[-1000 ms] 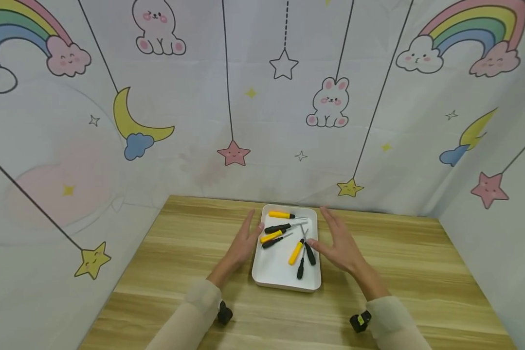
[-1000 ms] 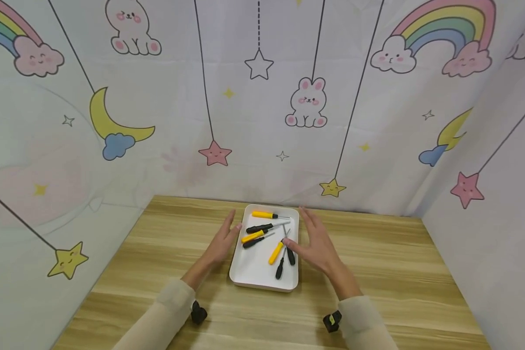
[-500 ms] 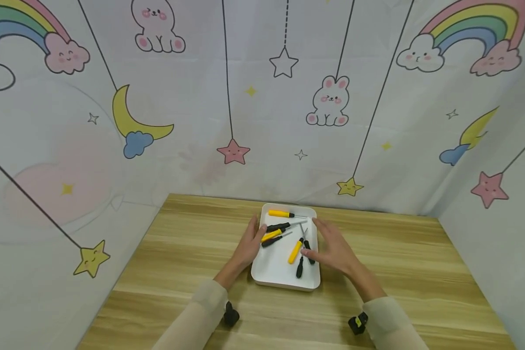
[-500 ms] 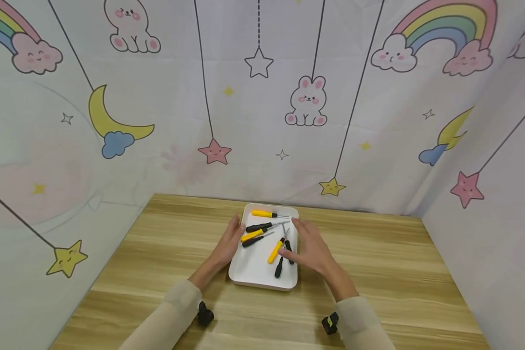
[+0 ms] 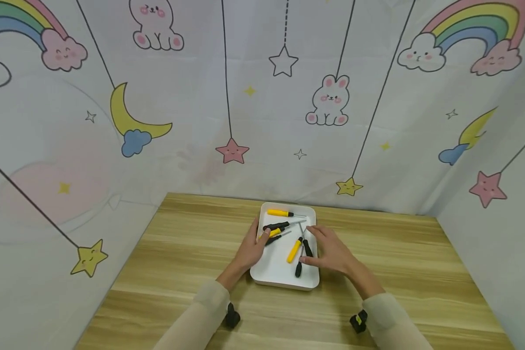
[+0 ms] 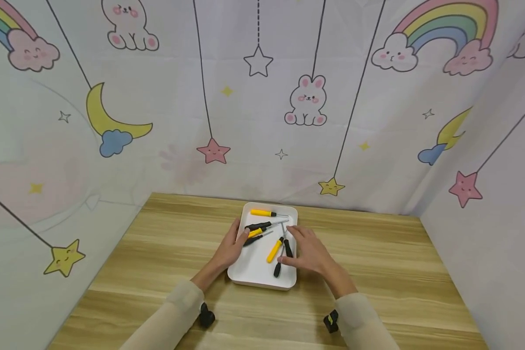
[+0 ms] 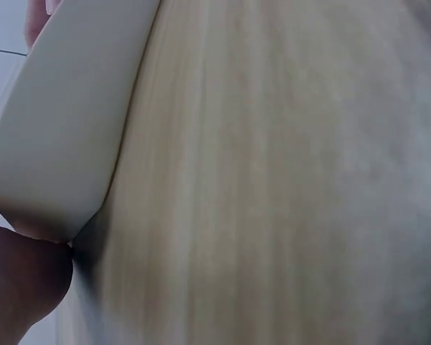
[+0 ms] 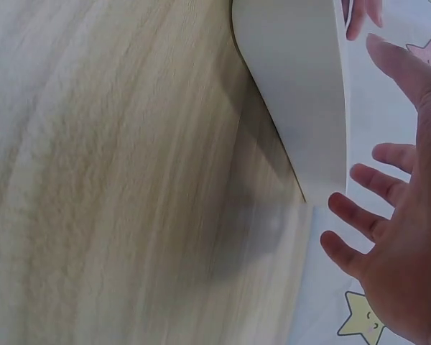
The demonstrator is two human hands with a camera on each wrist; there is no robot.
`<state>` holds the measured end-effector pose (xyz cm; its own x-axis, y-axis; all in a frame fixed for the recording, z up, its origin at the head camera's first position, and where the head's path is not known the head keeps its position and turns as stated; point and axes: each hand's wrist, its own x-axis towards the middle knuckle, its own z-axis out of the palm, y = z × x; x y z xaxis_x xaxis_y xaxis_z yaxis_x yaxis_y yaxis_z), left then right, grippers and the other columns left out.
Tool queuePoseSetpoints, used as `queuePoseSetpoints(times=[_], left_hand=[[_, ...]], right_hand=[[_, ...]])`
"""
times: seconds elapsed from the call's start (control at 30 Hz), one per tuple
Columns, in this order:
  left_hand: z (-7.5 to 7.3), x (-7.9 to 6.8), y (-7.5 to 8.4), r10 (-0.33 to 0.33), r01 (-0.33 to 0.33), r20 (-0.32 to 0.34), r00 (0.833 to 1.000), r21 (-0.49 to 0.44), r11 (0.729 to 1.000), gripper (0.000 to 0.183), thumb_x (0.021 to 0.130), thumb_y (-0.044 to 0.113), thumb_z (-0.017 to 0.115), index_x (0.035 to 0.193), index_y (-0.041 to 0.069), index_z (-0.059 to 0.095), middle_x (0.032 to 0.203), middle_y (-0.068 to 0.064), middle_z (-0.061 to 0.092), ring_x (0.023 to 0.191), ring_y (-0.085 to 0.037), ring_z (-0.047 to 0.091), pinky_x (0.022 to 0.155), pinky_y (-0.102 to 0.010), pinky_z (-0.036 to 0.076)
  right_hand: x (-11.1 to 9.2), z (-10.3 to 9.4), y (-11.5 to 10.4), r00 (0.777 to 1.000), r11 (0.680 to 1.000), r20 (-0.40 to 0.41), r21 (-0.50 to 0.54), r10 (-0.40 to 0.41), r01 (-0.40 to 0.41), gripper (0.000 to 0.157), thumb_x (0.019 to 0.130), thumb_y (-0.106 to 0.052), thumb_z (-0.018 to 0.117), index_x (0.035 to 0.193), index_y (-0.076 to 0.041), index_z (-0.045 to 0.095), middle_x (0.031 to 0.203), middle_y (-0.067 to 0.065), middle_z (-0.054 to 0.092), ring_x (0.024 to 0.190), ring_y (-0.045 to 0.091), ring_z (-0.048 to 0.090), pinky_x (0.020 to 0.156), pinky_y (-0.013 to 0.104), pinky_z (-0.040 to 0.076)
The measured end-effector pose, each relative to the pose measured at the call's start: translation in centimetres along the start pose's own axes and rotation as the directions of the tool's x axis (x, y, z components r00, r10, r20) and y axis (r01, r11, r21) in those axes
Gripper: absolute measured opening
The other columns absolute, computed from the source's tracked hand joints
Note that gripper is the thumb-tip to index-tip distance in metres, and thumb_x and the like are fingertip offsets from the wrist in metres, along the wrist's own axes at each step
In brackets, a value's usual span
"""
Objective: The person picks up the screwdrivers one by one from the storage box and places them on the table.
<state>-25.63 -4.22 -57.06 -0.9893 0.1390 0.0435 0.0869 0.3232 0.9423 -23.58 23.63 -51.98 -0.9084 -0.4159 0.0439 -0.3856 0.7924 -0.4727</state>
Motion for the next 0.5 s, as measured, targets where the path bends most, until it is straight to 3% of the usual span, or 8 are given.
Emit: queuePoseSetpoints(times=[0.2, 0.5], left_hand=[[0.1, -0.1, -0.1, 0.047, -0.049, 0.030, 0.998, 0.067, 0.997, 0.076, 0.113, 0.034, 0.050, 0.168, -0.001, 0.012, 0.174, -0.023, 0.014, 0.161, -0.041, 0.015, 0.129, -0.058, 0.015], [0.1, -0.1, -0.3, 0.009, -0.014, 0.045, 0.999, 0.096, 0.995, 0.074, 0.114, 0.037, 0.046, 0.171, 0.006, 0.009, 0.176, -0.018, 0.011, 0.162, -0.036, 0.012, 0.130, -0.055, 0.013]], right_hand=[[0.6, -0.2, 0.6, 0.999, 0.998, 0.048, -0.065, -0.024, 0.027, 0.099, 0.085, -0.061, 0.080, 0.160, -0.005, 0.045, 0.160, 0.024, 0.045, 0.145, 0.047, 0.042, 0.116, 0.068, 0.038], [1.7, -0.9, 0.5, 0.989, 0.992, 0.147, -0.114, -0.030, 0.047, 0.092, 0.086, -0.053, 0.082, 0.157, -0.006, 0.049, 0.158, 0.025, 0.047, 0.145, 0.049, 0.042, 0.116, 0.069, 0.036]])
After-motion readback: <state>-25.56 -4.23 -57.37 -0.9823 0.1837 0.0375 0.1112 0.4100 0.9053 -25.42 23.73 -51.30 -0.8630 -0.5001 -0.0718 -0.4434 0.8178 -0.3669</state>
